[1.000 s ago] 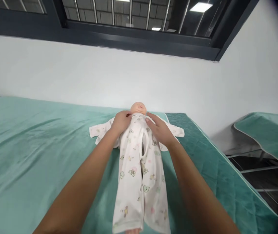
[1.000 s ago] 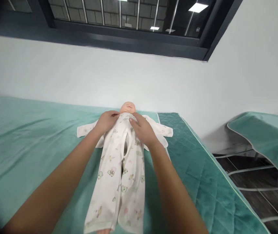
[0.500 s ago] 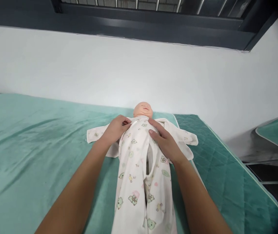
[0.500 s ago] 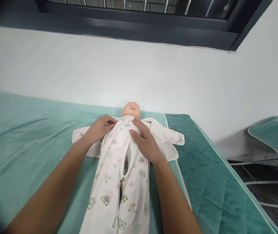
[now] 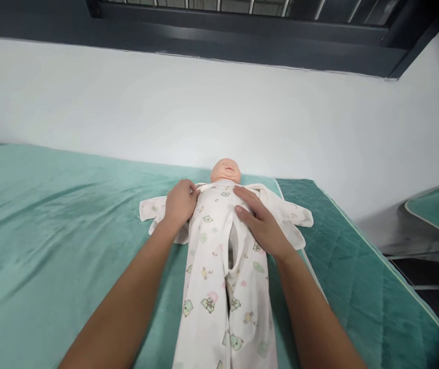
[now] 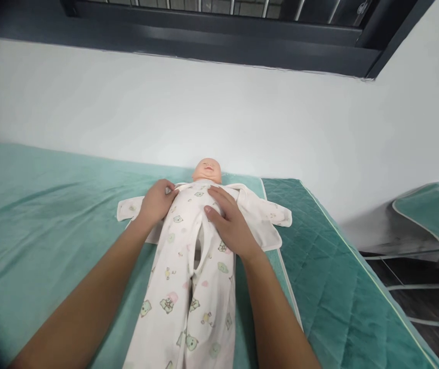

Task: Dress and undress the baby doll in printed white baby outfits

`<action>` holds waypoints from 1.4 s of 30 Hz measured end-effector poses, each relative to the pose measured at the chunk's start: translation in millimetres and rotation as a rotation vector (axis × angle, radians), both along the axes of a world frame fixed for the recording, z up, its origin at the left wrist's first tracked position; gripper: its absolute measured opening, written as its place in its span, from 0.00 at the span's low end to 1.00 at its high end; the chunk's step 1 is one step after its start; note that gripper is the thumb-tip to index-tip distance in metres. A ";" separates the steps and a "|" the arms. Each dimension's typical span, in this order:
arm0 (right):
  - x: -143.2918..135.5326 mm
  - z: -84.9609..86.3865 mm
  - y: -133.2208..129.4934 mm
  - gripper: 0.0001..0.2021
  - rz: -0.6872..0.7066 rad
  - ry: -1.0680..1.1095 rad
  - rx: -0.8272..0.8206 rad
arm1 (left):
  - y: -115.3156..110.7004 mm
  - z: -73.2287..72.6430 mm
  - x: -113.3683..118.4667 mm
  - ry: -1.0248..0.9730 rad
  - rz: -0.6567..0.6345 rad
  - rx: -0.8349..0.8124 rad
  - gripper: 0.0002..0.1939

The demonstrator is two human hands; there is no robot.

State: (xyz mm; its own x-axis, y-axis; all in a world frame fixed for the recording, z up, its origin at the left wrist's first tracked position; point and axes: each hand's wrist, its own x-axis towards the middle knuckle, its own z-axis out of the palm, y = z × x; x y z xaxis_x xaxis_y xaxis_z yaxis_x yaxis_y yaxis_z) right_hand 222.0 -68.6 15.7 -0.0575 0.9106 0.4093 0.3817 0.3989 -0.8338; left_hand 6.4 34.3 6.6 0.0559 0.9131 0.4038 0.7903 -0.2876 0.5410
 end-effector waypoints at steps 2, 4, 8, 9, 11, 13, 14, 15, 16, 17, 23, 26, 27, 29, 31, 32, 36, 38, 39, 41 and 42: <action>-0.4 0.4 -0.9 0.23 0.001 -0.030 -0.006 | 3.3 -3.9 -0.3 -0.027 -0.063 -0.013 0.06; -1.7 1.7 -1.3 0.24 -0.005 -0.064 0.000 | 4.0 -5.4 1.1 -0.038 -0.120 0.012 0.07; -4.7 6.5 0.9 0.25 0.019 -0.142 0.026 | -0.5 -4.1 4.8 -0.018 -0.187 0.058 0.12; -4.7 7.5 2.0 0.25 0.026 -0.146 0.018 | -2.2 -3.5 5.5 -0.021 -0.198 0.067 0.14; -3.3 8.8 4.7 0.24 0.032 -0.116 -0.020 | -5.5 -2.4 6.1 -0.015 -0.222 0.069 0.17; -0.8 8.6 7.1 0.24 0.036 -0.058 -0.056 | -7.9 -1.2 6.1 0.026 -0.253 0.056 0.19; 0.5 8.1 8.0 0.23 0.041 -0.034 -0.066 | -8.7 -0.6 6.0 0.053 -0.269 0.045 0.20; 1.5 7.4 8.5 0.23 0.046 -0.021 -0.072 | -9.0 -0.3 5.7 0.077 -0.282 0.036 0.20; 2.0 6.6 8.6 0.23 0.050 -0.019 -0.071 | -8.9 -0.1 5.4 0.093 -0.291 0.029 0.21; 2.0 5.9 8.4 0.23 0.049 -0.025 -0.066 | -8.5 -0.1 5.1 0.102 -0.296 0.026 0.21; 0.2 4.0 5.7 0.20 -0.002 0.102 -0.027 | -6.4 -1.6 4.2 0.088 -0.275 0.160 0.19; 8.4 -0.3 9.3 0.15 -0.195 0.223 -0.004 | -9.1 -0.5 4.6 0.104 -0.192 0.253 0.15; 12.8 -2.9 11.1 0.14 -0.291 0.227 0.001 | -11.1 -0.4 4.4 0.118 -0.162 0.270 0.14; 22.2 -9.6 14.4 0.09 -0.433 0.148 0.002 | -17.3 -1.6 2.5 0.153 -0.122 0.296 0.13; 29.7 -17.2 15.0 0.08 -0.454 -0.022 0.008 | -27.9 -5.6 -2.5 0.184 -0.106 0.317 0.12; 32.3 -21.1 13.6 0.09 -0.437 -0.106 0.023 | -35.3 -8.6 -6.2 0.200 -0.102 0.322 0.12; 35.9 -36.8 -5.9 0.12 -0.465 -0.256 0.122 | -75.9 -22.2 -25.9 0.324 -0.108 0.275 0.09; 35.8 -44.6 -21.0 0.10 -0.473 -0.299 0.118 | -96.8 -26.3 -34.4 0.409 -0.160 0.264 0.10; 35.4 -48.2 -28.5 0.10 -0.451 -0.337 0.107 | -105.4 -27.2 -37.4 0.440 -0.197 0.271 0.10; 34.2 -53.8 -41.5 0.10 -0.371 -0.427 0.098 | -116.9 -27.3 -40.6 0.458 -0.273 0.285 0.11; 33.4 -55.6 -46.5 0.10 -0.326 -0.466 0.103 | -119.8 -26.8 -41.1 0.446 -0.310 0.282 0.11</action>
State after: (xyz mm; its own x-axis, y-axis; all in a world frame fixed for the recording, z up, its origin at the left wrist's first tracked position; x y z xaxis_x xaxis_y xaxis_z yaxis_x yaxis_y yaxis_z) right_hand 255.3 -115.1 -39.9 0.0237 0.8684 0.4953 0.8158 0.2695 -0.5117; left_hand -34.7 -85.5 -20.2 0.5212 0.6885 0.5042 0.7798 -0.6243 0.0464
